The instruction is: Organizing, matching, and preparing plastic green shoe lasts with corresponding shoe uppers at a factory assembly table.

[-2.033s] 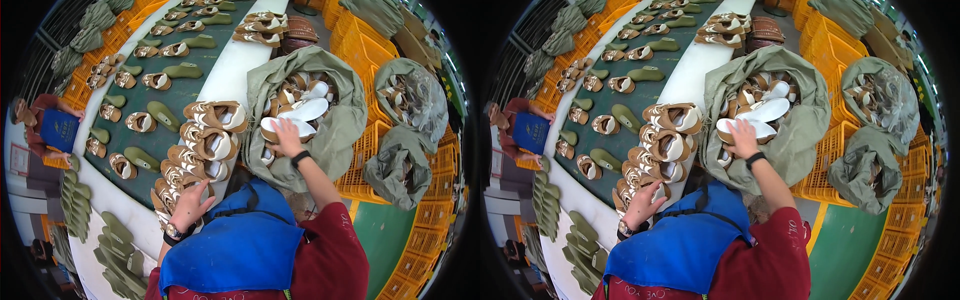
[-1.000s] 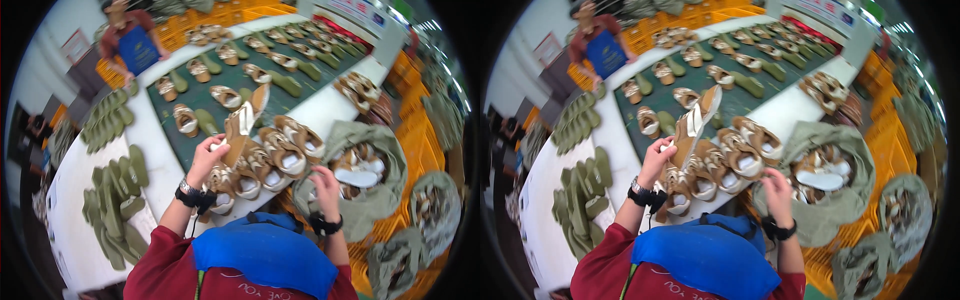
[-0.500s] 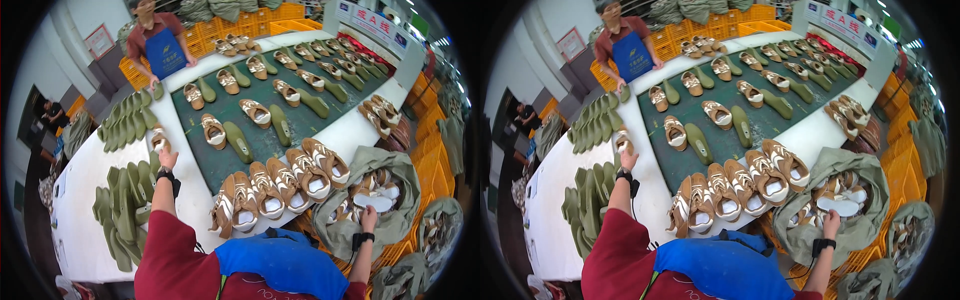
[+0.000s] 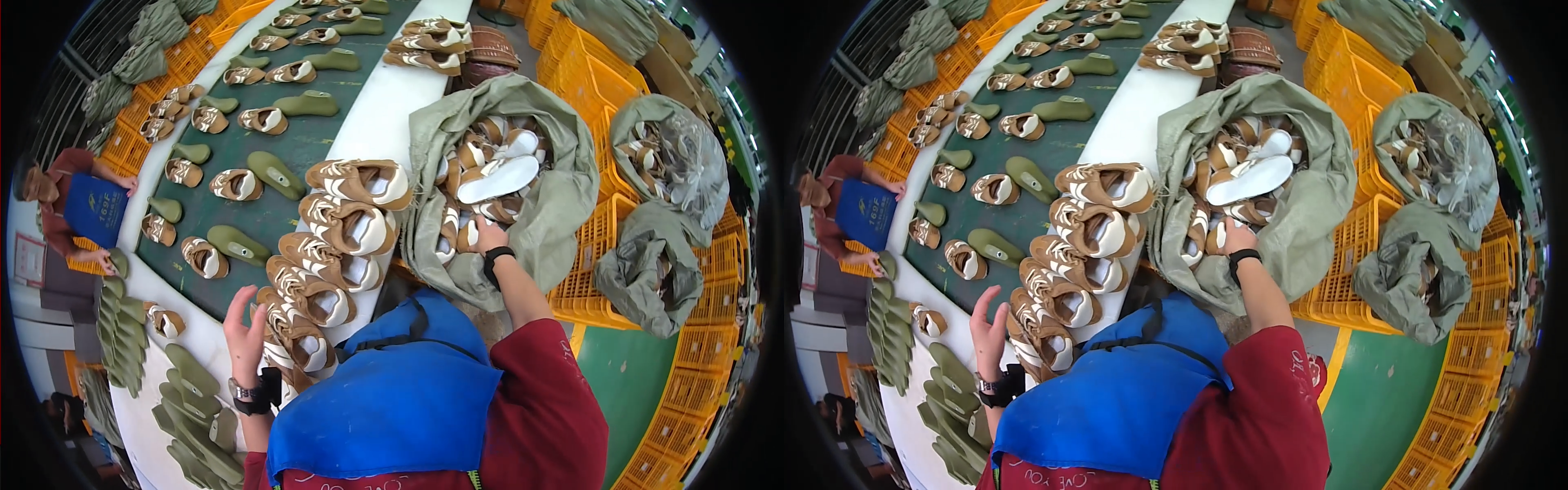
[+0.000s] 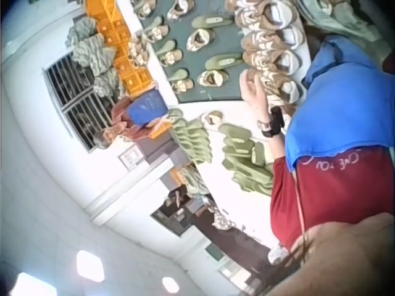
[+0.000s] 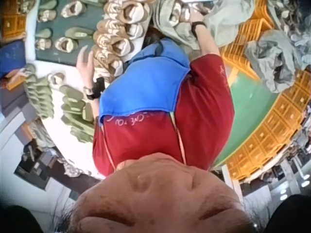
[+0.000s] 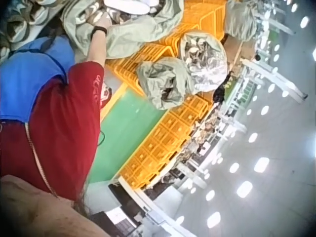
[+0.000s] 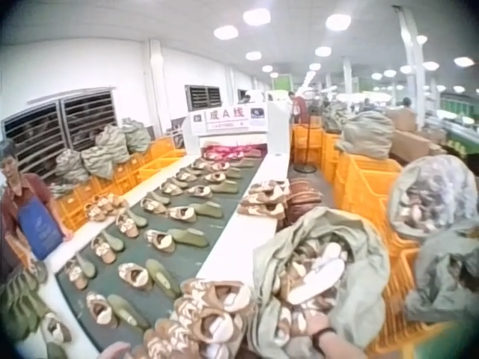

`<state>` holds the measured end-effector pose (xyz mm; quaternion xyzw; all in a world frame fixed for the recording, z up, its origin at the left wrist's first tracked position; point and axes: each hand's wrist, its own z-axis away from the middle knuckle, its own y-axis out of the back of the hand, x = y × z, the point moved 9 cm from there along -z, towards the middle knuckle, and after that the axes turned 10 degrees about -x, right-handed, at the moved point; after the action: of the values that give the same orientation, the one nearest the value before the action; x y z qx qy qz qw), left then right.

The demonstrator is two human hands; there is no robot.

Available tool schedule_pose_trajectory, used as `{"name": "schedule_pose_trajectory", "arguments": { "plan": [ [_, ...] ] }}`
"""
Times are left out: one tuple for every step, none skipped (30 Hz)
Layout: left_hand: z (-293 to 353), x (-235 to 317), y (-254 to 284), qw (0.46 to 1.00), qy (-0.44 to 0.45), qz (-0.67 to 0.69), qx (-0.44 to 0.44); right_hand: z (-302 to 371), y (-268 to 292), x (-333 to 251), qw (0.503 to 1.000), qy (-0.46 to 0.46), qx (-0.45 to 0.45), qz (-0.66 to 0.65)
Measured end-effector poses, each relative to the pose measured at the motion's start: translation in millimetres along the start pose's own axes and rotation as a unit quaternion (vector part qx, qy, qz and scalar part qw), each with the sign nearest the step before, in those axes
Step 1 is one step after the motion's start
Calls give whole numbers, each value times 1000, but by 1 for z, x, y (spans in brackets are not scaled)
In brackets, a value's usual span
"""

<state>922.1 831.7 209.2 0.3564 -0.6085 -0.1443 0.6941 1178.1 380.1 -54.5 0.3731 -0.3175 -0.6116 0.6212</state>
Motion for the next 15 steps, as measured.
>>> {"name": "schedule_pose_trajectory", "arguments": {
  "plan": [
    [-3,27,-11,999,-36,-13,-11,-3,-3,2,999,33,-5,21],
    [-5,46,-23,998,-51,2,-23,4,5,2,998,52,28,36],
    [-7,55,-35,997,-69,16,-42,2,2,16,998,47,28,35],
    [-9,69,-45,993,-100,10,-59,0,-1,36,998,39,28,35],
    [-11,84,-55,988,-132,5,-76,-1,-4,53,999,30,29,34],
    [-12,99,-63,985,-145,26,-90,12,12,52,996,46,73,25],
    [-11,108,-70,982,-152,23,-110,30,37,49,995,14,102,-12],
    [-11,108,-79,979,-135,58,-140,53,65,37,990,25,133,-42],
    [-13,108,-90,973,-121,93,-174,76,90,29,983,31,165,-73],
    [-16,111,-95,972,-122,94,-175,91,103,23,983,30,166,-73],
    [-19,110,-110,962,-94,118,-229,114,128,11,949,107,253,-155],
    [-20,108,-123,948,-63,141,-279,140,151,-1,894,185,334,-234],
    [-27,109,-128,950,-61,139,-272,173,173,-23,835,271,423,-225],
    [-30,106,-147,909,-22,258,-325,197,186,-46,807,321,450,-208],
    [-32,108,-164,849,14,374,-373,224,197,-68,776,368,476,-189]
  ]
}}
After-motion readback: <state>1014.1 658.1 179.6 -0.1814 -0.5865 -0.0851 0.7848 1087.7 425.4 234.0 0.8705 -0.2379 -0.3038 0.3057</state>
